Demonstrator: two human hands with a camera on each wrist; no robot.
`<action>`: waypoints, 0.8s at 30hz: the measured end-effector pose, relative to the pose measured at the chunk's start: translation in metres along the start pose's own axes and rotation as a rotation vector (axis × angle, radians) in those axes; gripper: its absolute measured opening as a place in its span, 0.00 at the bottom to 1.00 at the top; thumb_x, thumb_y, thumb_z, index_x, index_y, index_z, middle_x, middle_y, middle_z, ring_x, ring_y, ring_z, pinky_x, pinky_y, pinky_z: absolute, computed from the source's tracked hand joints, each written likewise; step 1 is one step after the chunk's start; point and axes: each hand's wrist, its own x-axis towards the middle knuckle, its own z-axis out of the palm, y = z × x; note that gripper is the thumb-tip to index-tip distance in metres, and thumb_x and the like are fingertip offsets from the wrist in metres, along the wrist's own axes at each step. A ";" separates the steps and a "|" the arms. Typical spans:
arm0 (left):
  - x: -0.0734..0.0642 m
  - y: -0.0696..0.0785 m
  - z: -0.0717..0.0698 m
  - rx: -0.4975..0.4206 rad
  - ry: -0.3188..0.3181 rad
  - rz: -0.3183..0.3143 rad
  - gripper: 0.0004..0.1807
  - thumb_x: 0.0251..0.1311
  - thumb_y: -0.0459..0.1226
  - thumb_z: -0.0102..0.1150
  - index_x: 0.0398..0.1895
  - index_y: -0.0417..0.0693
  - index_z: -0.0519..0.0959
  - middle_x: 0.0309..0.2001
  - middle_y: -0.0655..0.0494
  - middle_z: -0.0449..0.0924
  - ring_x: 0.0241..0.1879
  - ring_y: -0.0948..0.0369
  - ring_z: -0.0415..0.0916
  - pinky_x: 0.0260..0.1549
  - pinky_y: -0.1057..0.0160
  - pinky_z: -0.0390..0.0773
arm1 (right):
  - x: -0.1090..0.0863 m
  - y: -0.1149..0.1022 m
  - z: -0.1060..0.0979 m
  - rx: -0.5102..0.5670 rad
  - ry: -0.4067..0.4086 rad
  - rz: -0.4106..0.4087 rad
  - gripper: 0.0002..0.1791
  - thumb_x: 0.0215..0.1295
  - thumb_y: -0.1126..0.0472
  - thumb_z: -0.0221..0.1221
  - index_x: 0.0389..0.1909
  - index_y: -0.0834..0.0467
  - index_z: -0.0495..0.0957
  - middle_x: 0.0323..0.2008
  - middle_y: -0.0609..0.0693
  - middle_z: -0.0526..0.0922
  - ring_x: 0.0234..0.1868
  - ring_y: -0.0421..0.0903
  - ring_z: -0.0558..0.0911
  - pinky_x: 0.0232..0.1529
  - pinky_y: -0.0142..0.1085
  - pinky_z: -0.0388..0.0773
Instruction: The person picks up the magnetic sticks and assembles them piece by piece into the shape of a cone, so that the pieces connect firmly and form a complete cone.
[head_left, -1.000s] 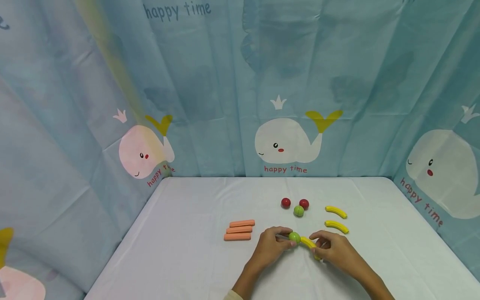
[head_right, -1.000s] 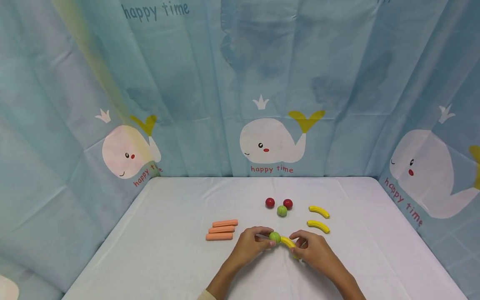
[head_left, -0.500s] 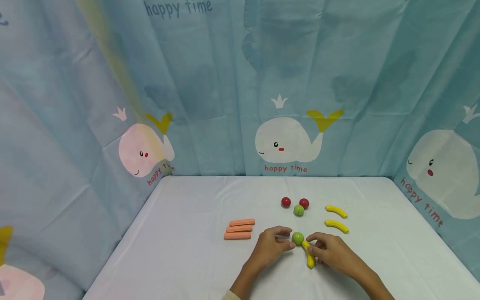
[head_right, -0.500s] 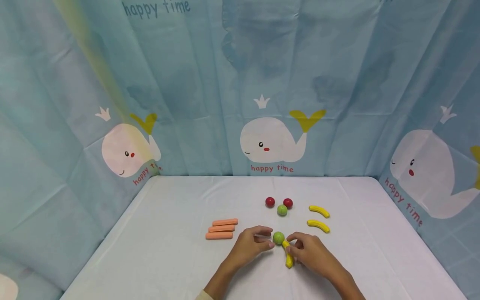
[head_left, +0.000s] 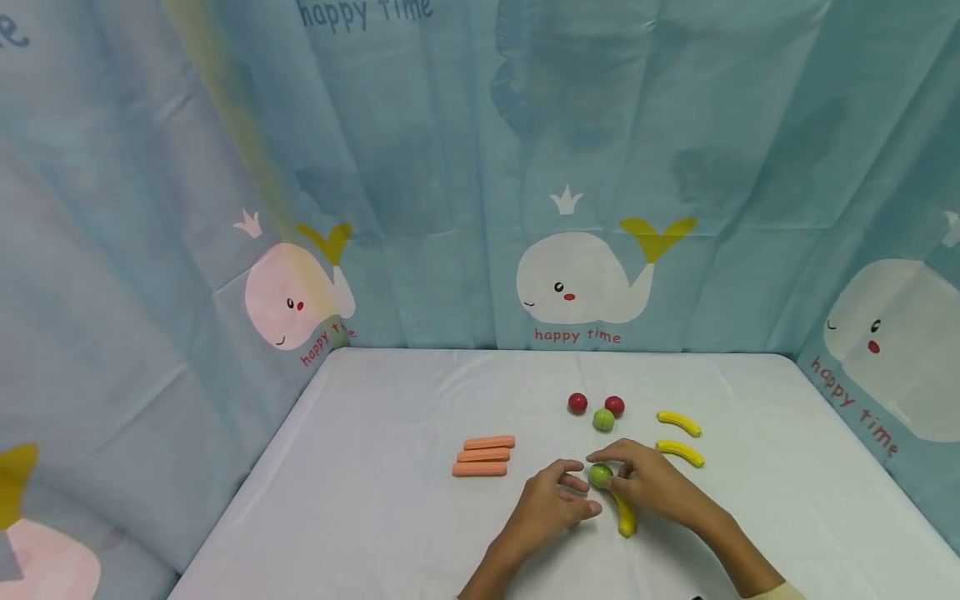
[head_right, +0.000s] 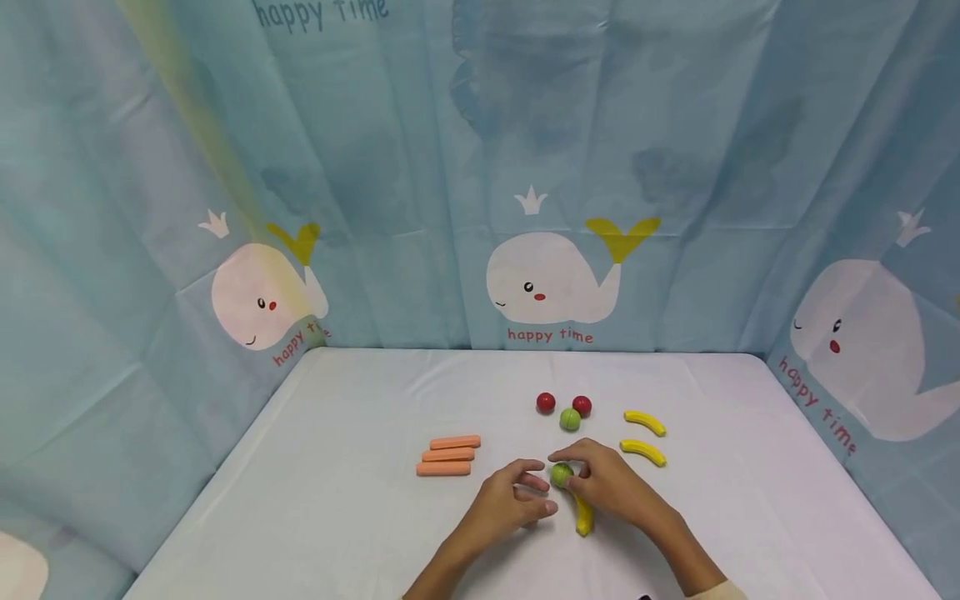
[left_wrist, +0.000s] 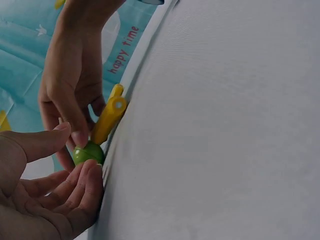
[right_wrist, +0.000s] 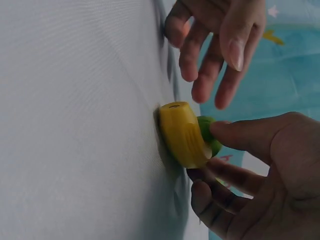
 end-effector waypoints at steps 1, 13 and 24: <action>-0.001 0.000 0.001 -0.001 -0.001 -0.007 0.32 0.59 0.37 0.79 0.66 0.43 0.79 0.45 0.57 0.88 0.42 0.63 0.88 0.39 0.61 0.87 | 0.002 0.000 0.001 -0.001 -0.002 0.004 0.17 0.68 0.64 0.67 0.58 0.53 0.86 0.55 0.50 0.85 0.38 0.41 0.80 0.37 0.31 0.80; 0.001 -0.005 0.010 0.057 0.010 0.063 0.30 0.51 0.31 0.83 0.59 0.42 0.83 0.39 0.61 0.87 0.37 0.69 0.84 0.39 0.70 0.83 | 0.005 0.002 0.003 0.048 0.052 0.102 0.16 0.63 0.60 0.74 0.50 0.59 0.86 0.42 0.50 0.88 0.35 0.45 0.84 0.32 0.33 0.83; 0.006 -0.005 0.003 0.203 0.067 0.087 0.24 0.53 0.23 0.77 0.55 0.44 0.86 0.36 0.64 0.86 0.37 0.71 0.80 0.40 0.70 0.82 | -0.007 0.002 0.002 0.087 0.064 0.152 0.19 0.62 0.61 0.74 0.52 0.63 0.85 0.48 0.54 0.88 0.37 0.44 0.87 0.33 0.34 0.85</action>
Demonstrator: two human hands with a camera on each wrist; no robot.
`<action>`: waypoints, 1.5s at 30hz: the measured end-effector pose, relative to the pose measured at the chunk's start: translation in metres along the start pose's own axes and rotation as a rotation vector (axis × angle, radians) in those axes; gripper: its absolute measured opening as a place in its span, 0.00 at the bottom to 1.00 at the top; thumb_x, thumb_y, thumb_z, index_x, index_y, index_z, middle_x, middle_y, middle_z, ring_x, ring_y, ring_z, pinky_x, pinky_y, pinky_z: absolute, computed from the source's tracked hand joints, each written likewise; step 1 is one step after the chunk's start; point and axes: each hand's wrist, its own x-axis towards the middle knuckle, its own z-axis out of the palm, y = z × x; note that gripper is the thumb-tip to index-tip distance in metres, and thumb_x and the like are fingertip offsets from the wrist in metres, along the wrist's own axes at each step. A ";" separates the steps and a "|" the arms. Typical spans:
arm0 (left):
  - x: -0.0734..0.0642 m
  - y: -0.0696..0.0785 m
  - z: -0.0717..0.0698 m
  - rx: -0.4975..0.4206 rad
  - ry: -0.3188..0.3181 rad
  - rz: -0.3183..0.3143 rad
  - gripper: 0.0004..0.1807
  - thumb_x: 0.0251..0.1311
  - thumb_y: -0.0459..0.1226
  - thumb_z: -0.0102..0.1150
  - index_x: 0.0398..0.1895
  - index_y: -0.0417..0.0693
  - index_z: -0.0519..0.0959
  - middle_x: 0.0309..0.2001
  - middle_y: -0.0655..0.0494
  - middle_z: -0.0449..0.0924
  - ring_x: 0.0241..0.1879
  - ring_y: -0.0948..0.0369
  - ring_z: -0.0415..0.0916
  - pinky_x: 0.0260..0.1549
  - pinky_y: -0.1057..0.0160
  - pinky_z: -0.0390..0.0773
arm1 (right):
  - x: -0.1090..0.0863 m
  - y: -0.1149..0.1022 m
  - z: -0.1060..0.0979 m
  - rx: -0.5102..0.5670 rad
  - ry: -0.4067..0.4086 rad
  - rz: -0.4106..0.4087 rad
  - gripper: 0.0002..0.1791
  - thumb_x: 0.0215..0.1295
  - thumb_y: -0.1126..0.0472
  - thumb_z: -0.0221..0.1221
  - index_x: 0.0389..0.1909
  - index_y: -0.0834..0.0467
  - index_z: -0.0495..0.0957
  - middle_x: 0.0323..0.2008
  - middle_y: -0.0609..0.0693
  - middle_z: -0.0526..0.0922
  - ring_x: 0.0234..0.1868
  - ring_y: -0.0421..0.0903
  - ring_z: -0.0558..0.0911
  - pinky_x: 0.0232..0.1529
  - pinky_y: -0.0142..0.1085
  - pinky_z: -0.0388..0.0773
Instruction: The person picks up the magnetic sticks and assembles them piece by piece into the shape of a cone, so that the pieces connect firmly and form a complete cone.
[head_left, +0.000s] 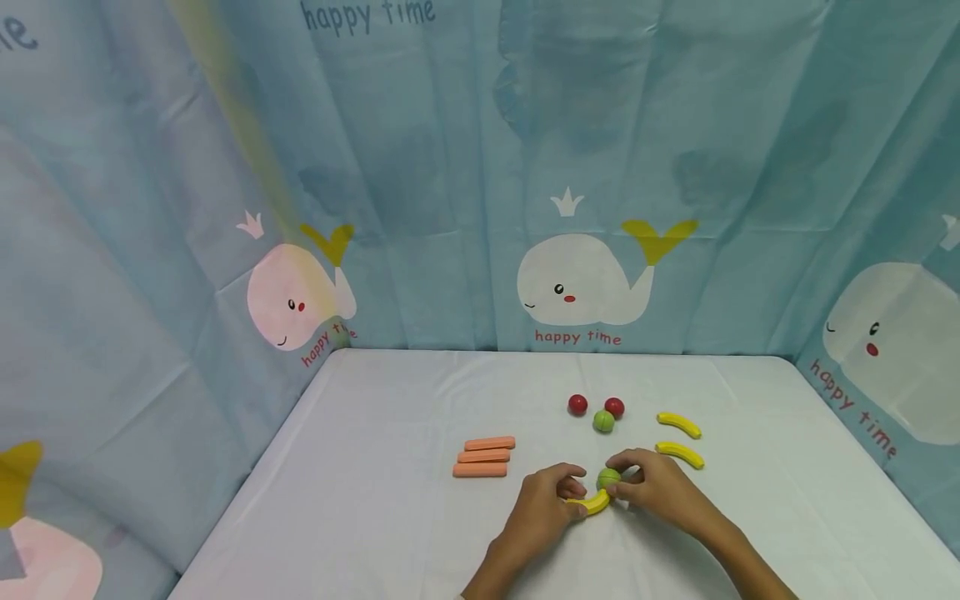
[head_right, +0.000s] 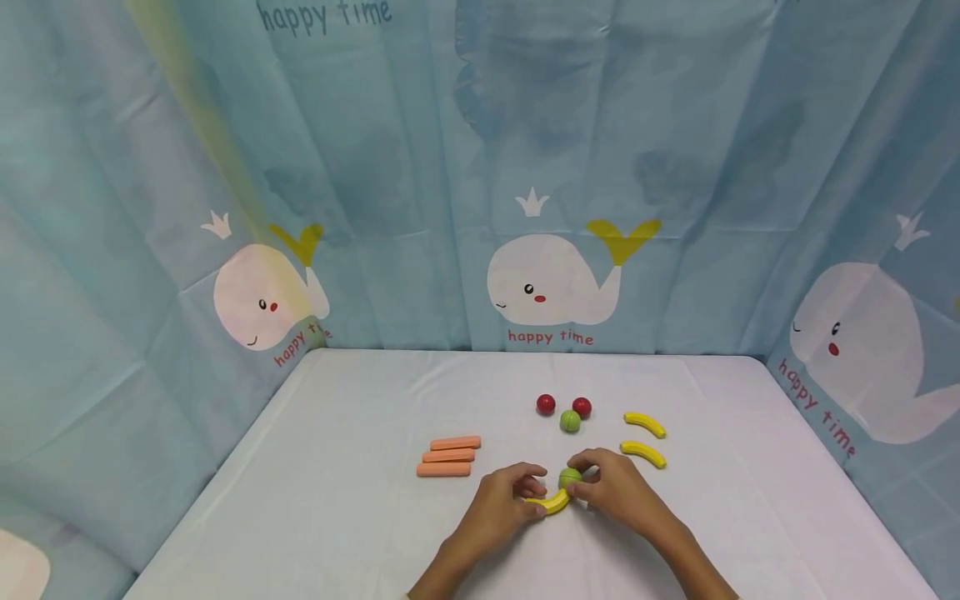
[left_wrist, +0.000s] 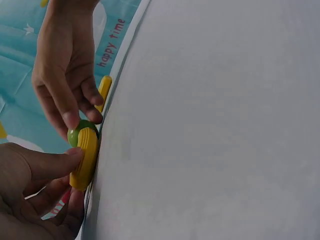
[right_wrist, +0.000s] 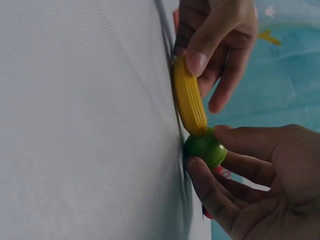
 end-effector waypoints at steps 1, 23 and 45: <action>0.001 -0.001 -0.001 0.004 0.010 -0.001 0.23 0.54 0.24 0.77 0.54 0.45 0.87 0.36 0.63 0.86 0.37 0.70 0.80 0.41 0.70 0.82 | -0.001 0.000 0.000 0.004 0.002 0.000 0.19 0.62 0.62 0.74 0.52 0.64 0.85 0.48 0.54 0.88 0.37 0.44 0.87 0.33 0.34 0.85; 0.013 -0.014 -0.010 -0.060 0.132 -0.005 0.22 0.56 0.26 0.77 0.55 0.43 0.86 0.38 0.58 0.87 0.37 0.69 0.82 0.40 0.70 0.83 | -0.017 0.003 0.003 0.045 -0.002 0.017 0.19 0.63 0.57 0.75 0.49 0.62 0.86 0.35 0.48 0.86 0.33 0.46 0.84 0.29 0.35 0.82; 0.013 -0.004 -0.002 -0.055 0.055 0.117 0.14 0.62 0.38 0.76 0.51 0.48 0.90 0.46 0.63 0.89 0.49 0.64 0.85 0.52 0.61 0.83 | -0.016 0.001 -0.018 -0.055 0.095 -0.017 0.20 0.66 0.53 0.73 0.55 0.58 0.86 0.46 0.48 0.89 0.44 0.44 0.85 0.38 0.33 0.81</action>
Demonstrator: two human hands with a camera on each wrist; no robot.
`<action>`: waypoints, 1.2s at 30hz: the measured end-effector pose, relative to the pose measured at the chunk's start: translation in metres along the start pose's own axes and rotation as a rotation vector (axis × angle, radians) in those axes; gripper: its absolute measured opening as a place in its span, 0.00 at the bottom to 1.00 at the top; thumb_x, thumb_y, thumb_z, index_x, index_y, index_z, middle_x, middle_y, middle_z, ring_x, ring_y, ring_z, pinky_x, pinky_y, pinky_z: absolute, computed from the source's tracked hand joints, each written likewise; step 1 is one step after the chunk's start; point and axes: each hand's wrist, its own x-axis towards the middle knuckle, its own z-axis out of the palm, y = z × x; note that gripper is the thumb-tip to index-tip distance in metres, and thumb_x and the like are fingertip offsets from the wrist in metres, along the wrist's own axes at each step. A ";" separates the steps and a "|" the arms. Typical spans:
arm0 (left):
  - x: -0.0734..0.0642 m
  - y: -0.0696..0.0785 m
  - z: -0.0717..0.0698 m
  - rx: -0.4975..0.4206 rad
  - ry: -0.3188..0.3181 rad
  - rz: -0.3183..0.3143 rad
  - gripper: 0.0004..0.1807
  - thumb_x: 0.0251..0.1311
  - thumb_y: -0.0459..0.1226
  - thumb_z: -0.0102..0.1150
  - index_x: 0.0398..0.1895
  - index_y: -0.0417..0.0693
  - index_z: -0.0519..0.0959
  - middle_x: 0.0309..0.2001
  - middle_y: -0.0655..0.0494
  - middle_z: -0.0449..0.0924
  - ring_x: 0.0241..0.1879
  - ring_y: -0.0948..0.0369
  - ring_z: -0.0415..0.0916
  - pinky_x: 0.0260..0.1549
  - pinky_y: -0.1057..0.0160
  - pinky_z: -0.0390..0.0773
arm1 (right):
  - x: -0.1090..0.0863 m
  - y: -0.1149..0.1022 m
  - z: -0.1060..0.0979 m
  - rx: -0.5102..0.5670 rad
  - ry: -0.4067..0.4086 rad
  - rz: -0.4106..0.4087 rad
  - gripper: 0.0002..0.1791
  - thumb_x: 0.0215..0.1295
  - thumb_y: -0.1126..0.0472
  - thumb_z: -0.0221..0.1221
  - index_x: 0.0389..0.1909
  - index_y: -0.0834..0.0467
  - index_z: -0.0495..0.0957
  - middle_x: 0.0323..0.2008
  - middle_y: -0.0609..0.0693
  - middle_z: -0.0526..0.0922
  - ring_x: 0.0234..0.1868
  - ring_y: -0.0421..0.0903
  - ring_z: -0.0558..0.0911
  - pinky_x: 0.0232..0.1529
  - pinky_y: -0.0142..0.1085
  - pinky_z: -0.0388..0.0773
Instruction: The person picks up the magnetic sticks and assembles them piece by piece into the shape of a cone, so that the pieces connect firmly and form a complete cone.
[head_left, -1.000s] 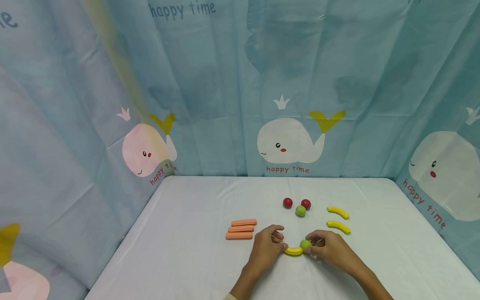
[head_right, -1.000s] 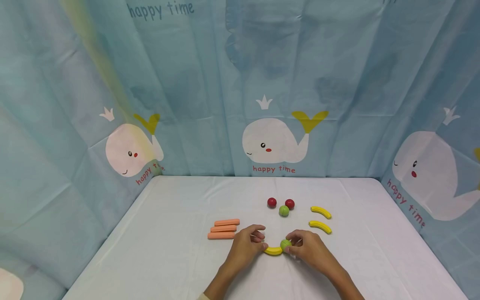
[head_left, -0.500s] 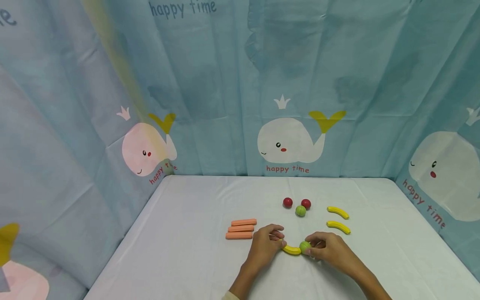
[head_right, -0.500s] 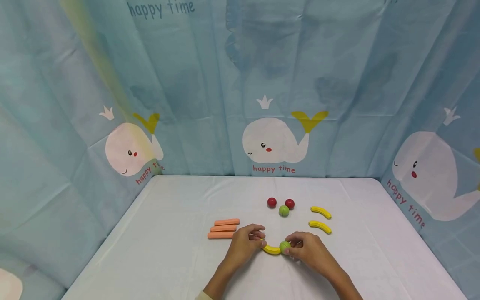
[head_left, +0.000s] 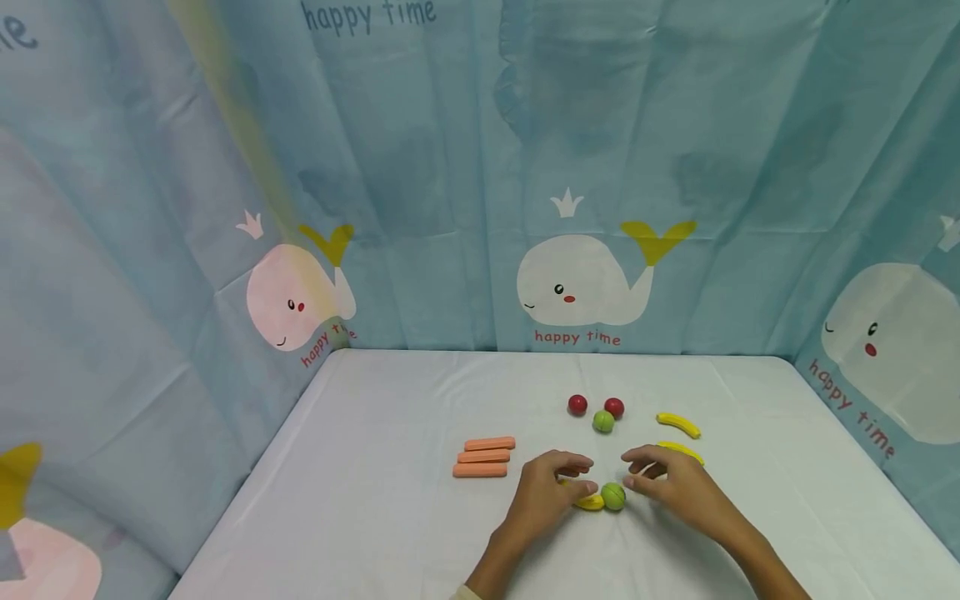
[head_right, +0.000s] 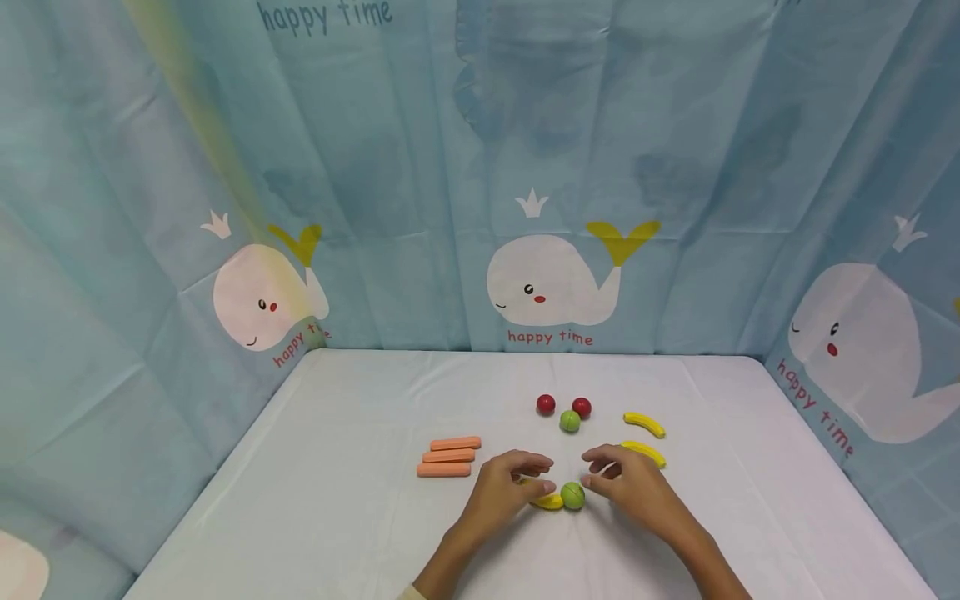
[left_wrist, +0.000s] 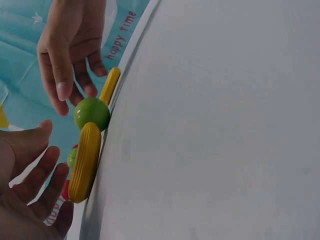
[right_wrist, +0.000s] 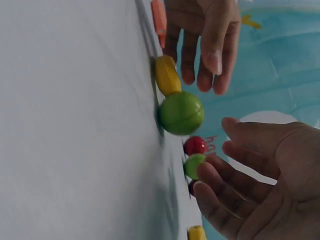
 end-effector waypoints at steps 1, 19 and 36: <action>0.000 0.001 0.001 -0.008 -0.007 0.004 0.14 0.62 0.38 0.77 0.51 0.49 0.90 0.46 0.63 0.89 0.49 0.64 0.85 0.52 0.62 0.83 | 0.001 0.001 -0.003 -0.018 0.019 -0.013 0.20 0.67 0.53 0.73 0.55 0.58 0.86 0.47 0.48 0.89 0.45 0.44 0.85 0.39 0.34 0.81; -0.001 0.009 0.019 0.064 -0.049 -0.054 0.17 0.55 0.41 0.81 0.49 0.55 0.91 0.45 0.71 0.90 0.42 0.73 0.85 0.53 0.53 0.67 | 0.018 0.037 -0.041 -0.175 0.172 0.013 0.24 0.69 0.51 0.71 0.58 0.62 0.84 0.54 0.61 0.88 0.58 0.64 0.83 0.54 0.62 0.80; -0.001 0.008 0.020 0.123 -0.064 -0.072 0.18 0.52 0.37 0.83 0.47 0.56 0.91 0.37 0.77 0.86 0.39 0.77 0.80 0.43 0.60 0.59 | 0.027 0.054 -0.046 -0.204 0.114 0.075 0.20 0.65 0.63 0.72 0.55 0.67 0.84 0.42 0.57 0.88 0.44 0.53 0.85 0.37 0.38 0.81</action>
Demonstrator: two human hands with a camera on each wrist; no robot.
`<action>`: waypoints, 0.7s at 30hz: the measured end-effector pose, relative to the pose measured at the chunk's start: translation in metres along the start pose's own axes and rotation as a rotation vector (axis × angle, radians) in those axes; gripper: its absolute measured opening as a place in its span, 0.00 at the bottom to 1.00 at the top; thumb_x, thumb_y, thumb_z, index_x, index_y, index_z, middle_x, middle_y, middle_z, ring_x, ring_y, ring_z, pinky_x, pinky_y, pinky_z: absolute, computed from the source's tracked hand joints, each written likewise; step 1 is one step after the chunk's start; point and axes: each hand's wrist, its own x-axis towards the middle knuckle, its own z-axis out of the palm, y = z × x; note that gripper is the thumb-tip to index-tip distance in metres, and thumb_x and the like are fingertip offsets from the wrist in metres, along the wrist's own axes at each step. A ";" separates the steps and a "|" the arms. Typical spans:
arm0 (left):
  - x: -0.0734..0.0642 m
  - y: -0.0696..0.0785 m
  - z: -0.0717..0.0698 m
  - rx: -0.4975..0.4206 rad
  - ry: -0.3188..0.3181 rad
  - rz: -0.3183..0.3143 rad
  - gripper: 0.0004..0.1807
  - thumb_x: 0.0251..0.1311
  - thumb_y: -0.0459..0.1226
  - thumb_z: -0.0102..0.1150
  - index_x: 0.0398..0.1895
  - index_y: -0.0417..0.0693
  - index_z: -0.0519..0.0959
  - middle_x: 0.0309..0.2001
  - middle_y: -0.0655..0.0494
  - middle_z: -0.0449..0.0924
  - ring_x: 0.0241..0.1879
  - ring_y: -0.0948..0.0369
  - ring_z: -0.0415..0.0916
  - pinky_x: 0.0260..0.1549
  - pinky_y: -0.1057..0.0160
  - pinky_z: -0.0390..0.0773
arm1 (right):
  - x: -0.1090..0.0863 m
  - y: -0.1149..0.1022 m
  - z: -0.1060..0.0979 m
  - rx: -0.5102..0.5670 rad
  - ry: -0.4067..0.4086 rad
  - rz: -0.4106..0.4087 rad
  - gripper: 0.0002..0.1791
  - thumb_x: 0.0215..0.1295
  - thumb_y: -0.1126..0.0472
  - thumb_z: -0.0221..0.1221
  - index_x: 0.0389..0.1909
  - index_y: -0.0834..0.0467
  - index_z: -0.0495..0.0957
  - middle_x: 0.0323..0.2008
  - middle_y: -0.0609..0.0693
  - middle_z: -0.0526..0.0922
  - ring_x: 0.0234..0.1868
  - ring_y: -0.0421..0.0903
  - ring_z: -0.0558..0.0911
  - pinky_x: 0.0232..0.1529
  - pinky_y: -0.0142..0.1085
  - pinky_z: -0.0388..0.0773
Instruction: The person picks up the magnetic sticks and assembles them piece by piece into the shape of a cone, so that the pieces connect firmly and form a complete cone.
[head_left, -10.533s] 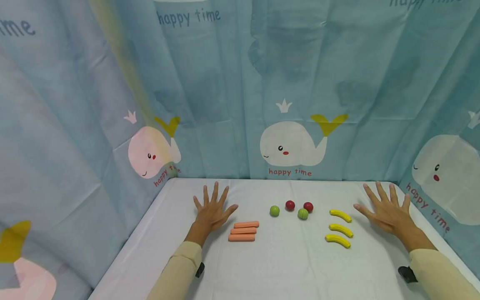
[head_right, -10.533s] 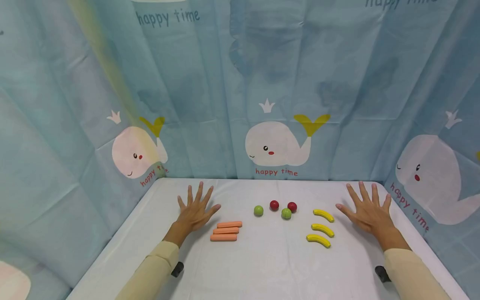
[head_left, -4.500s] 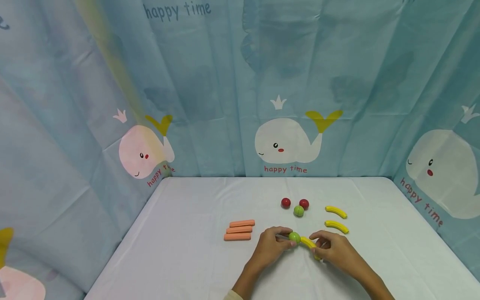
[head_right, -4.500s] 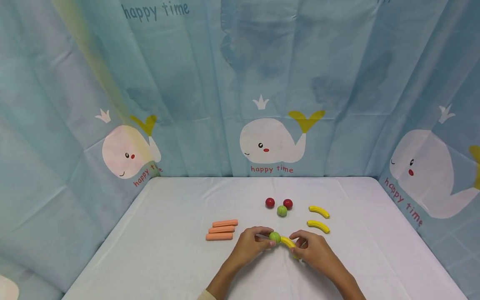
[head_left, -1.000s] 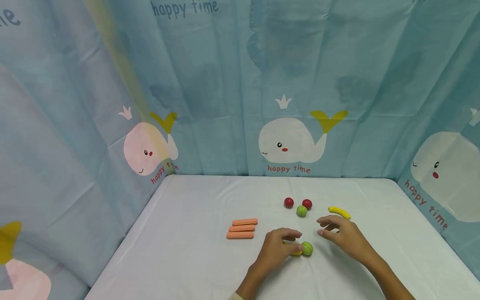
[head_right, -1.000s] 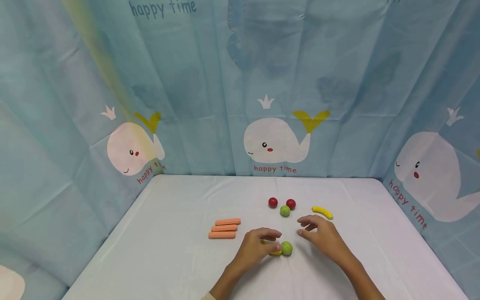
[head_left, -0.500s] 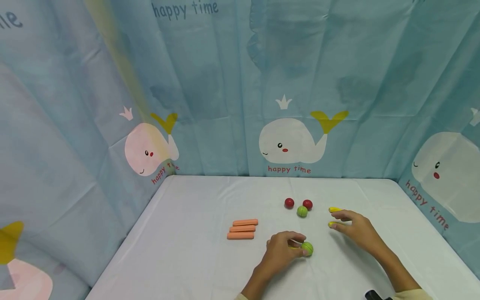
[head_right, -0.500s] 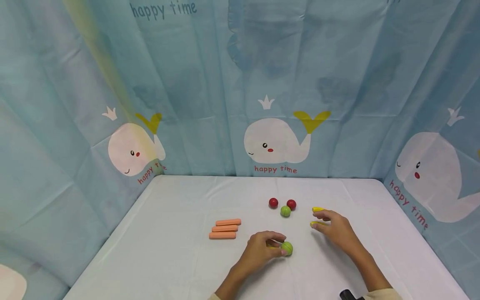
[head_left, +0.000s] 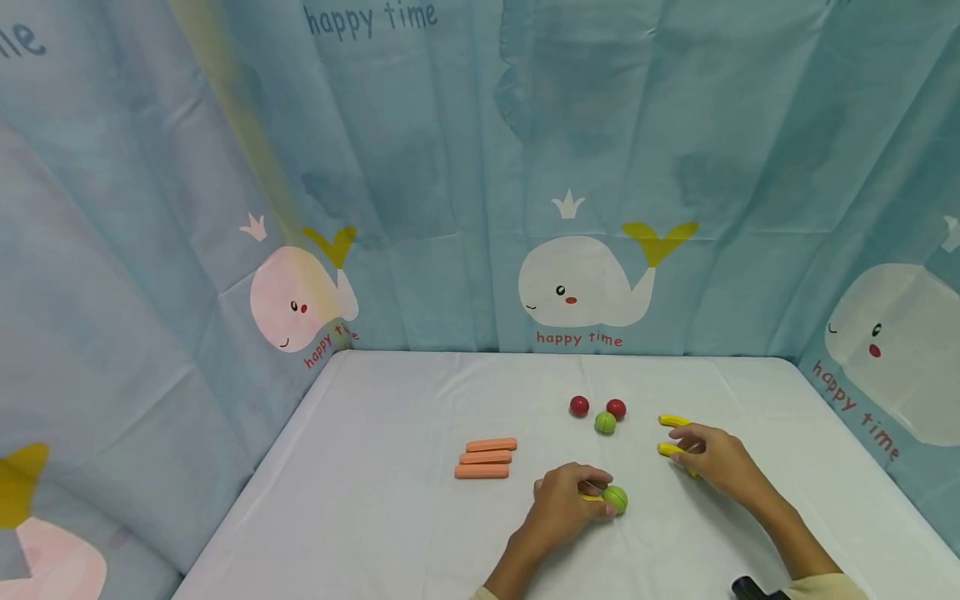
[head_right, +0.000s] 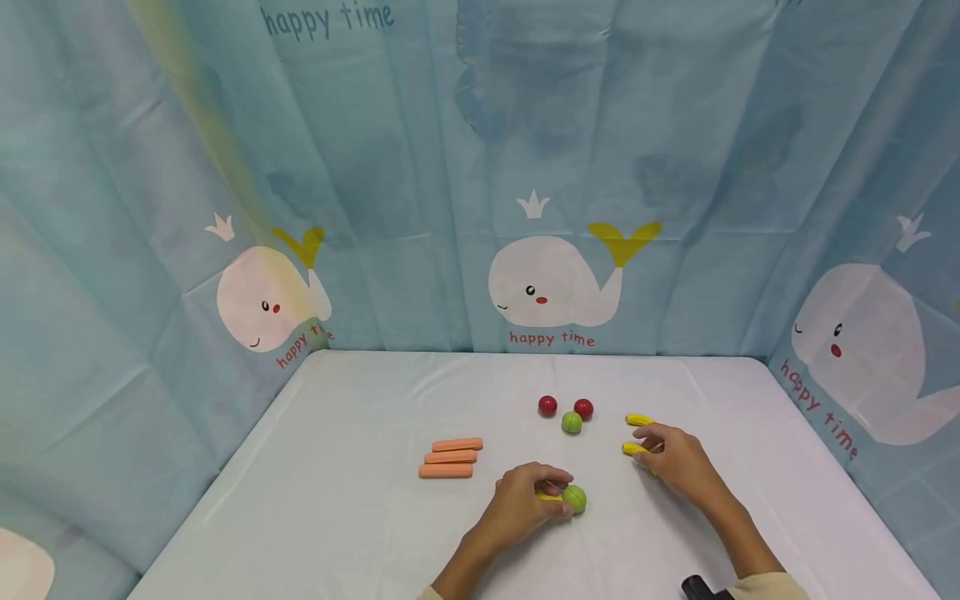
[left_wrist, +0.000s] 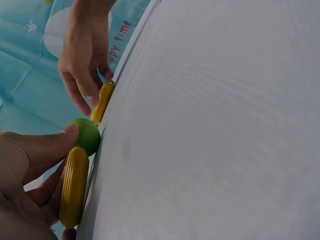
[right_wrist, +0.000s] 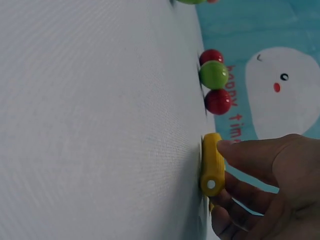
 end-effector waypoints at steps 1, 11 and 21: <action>0.000 0.000 0.000 0.003 -0.003 -0.001 0.18 0.52 0.37 0.83 0.47 0.56 0.91 0.37 0.76 0.85 0.39 0.78 0.79 0.43 0.60 0.59 | 0.000 0.000 0.000 -0.004 -0.005 0.005 0.20 0.65 0.63 0.72 0.55 0.67 0.84 0.41 0.56 0.88 0.43 0.53 0.85 0.37 0.39 0.81; 0.001 0.002 -0.001 0.037 -0.026 -0.013 0.18 0.52 0.36 0.83 0.47 0.58 0.92 0.36 0.74 0.82 0.39 0.77 0.77 0.44 0.58 0.60 | -0.001 0.000 0.001 -0.037 -0.027 0.038 0.19 0.64 0.60 0.71 0.49 0.70 0.85 0.38 0.52 0.87 0.41 0.49 0.81 0.39 0.42 0.78; 0.002 0.001 -0.002 0.053 -0.038 -0.003 0.17 0.53 0.38 0.83 0.47 0.60 0.92 0.36 0.78 0.85 0.41 0.77 0.78 0.43 0.59 0.59 | -0.004 -0.014 0.005 0.002 -0.019 0.092 0.17 0.65 0.63 0.70 0.49 0.70 0.84 0.38 0.53 0.87 0.40 0.48 0.82 0.37 0.40 0.81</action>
